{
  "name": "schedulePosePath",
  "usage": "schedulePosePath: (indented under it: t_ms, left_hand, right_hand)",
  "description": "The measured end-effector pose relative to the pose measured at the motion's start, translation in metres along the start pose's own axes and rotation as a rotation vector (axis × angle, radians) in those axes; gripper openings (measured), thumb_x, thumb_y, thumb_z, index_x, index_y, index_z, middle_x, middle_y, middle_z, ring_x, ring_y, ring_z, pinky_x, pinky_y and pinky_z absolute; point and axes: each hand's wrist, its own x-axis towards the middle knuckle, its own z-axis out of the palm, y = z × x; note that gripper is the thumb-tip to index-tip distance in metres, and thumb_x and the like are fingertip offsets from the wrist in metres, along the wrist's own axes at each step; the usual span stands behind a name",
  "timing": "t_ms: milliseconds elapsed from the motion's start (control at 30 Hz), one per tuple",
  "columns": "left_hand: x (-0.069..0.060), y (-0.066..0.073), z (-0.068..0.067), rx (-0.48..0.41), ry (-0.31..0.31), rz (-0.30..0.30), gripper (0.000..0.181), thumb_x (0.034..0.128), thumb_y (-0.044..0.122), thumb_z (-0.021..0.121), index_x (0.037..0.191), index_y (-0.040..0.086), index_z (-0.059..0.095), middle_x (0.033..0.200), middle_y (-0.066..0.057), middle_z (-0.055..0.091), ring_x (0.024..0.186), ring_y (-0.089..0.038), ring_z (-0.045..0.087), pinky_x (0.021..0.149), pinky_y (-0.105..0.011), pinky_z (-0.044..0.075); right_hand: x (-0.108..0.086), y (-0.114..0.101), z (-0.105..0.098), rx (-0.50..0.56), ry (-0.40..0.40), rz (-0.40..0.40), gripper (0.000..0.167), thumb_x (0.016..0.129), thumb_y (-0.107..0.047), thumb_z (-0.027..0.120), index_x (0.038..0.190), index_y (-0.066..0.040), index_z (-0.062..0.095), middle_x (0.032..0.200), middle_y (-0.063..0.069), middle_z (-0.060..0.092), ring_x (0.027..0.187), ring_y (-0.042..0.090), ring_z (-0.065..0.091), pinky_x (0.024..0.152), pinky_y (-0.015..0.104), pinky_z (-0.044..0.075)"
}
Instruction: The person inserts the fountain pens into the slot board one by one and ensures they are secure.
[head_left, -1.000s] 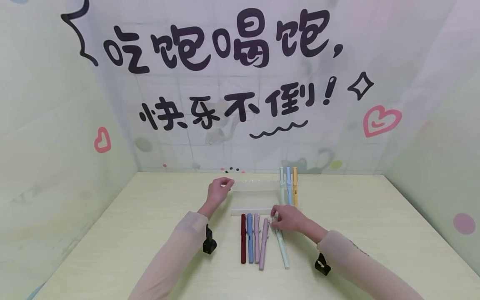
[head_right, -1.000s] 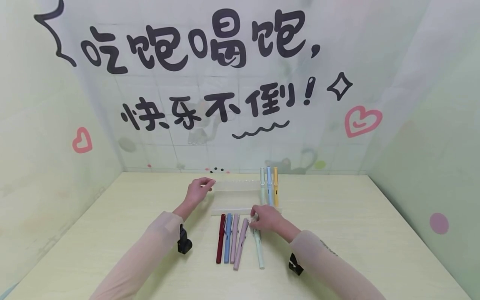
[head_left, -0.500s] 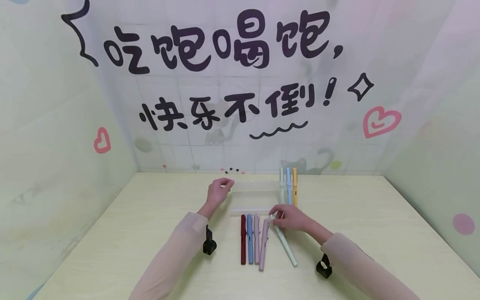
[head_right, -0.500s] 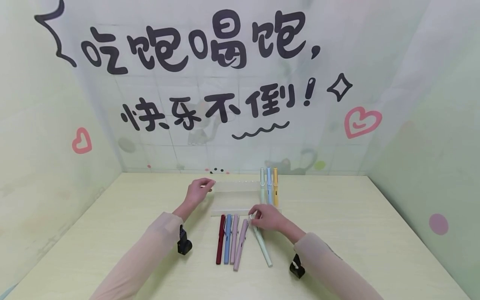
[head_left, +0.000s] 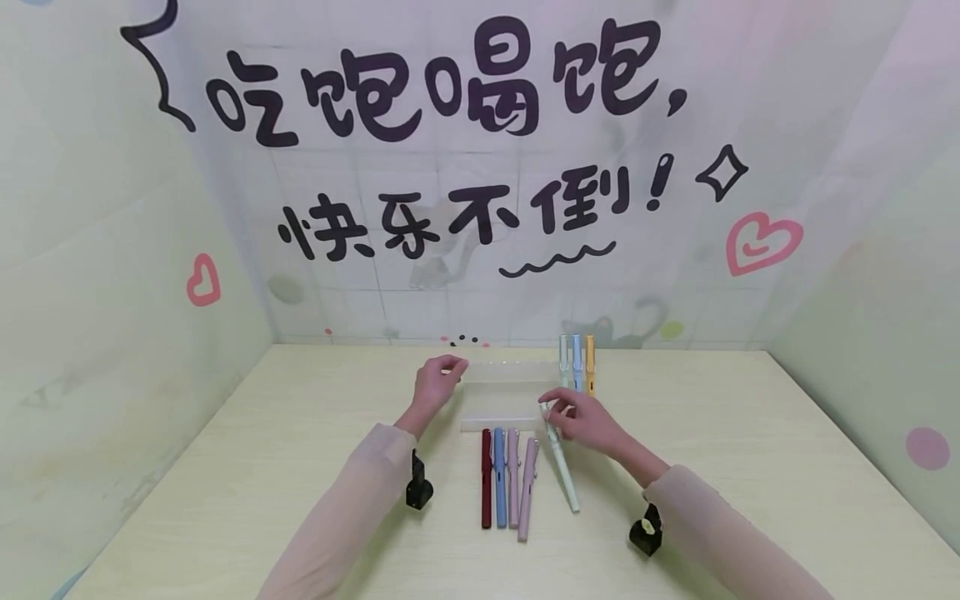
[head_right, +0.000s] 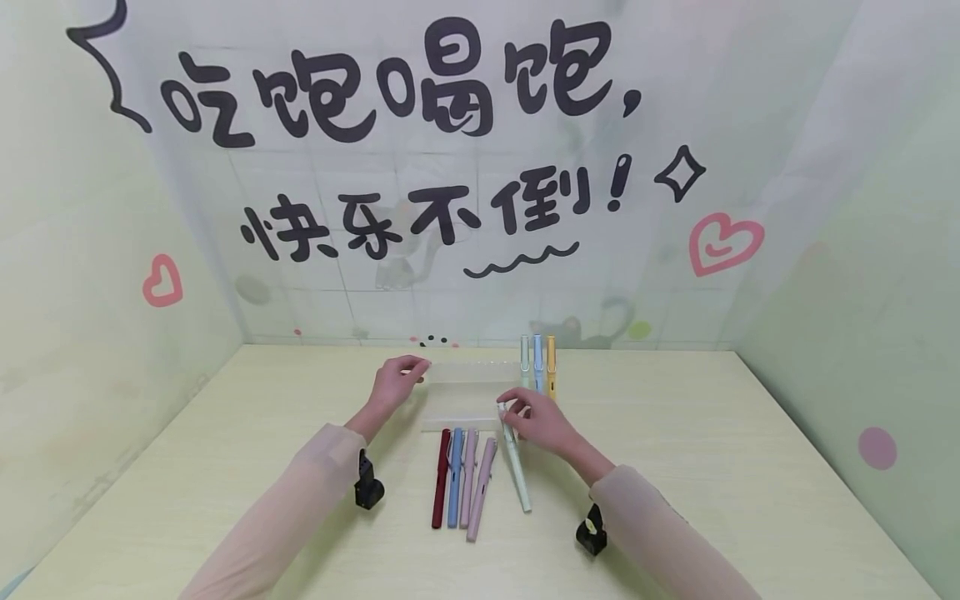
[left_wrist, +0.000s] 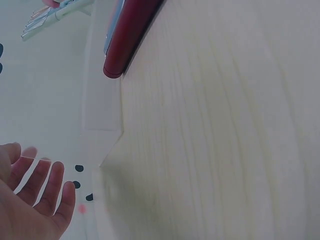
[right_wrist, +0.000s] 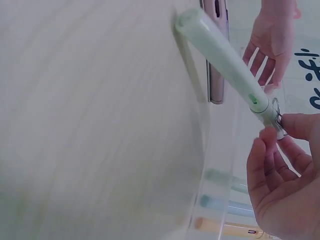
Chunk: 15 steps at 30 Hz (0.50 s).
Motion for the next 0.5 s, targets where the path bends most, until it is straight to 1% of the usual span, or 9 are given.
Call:
schedulePosePath:
  t_ms: [100,267,500]
  left_hand:
    - [0.0,0.0,0.0,-0.002,-0.001,-0.001,0.027,0.0882,0.025,0.055,0.101,0.003,0.063,0.094,-0.008,0.062,0.077,-0.02,0.06,0.07,-0.032,0.048]
    - [0.0,-0.001,0.0,0.002,-0.002,0.004,0.026,0.0883,0.024,0.054,0.1,0.003,0.063,0.093,-0.008,0.062,0.077,-0.02,0.06,0.07,-0.032,0.048]
    - [0.001,-0.001,0.0,0.015,0.0,0.017,0.026,0.0886,0.024,0.054,0.101,0.002,0.063,0.093,-0.008,0.062,0.076,-0.019,0.06,0.069,-0.032,0.048]
  right_hand:
    - [0.001,-0.002,-0.003,0.009,0.036,0.007,0.023,0.087,-0.01,0.054,0.108,0.0,0.055,0.075,0.006,0.055,0.051,0.015,0.048,0.044,0.025,0.042]
    - [0.004,-0.005,-0.007,0.008,0.071,0.019,0.022,0.087,-0.01,0.055,0.108,-0.004,0.056,0.077,0.006,0.055,0.05,0.014,0.047,0.045,0.027,0.042]
    - [0.011,-0.011,-0.018,0.02,0.115,0.023,0.022,0.087,-0.012,0.056,0.108,-0.005,0.056,0.08,0.008,0.056,0.05,0.016,0.046,0.044,0.027,0.041]
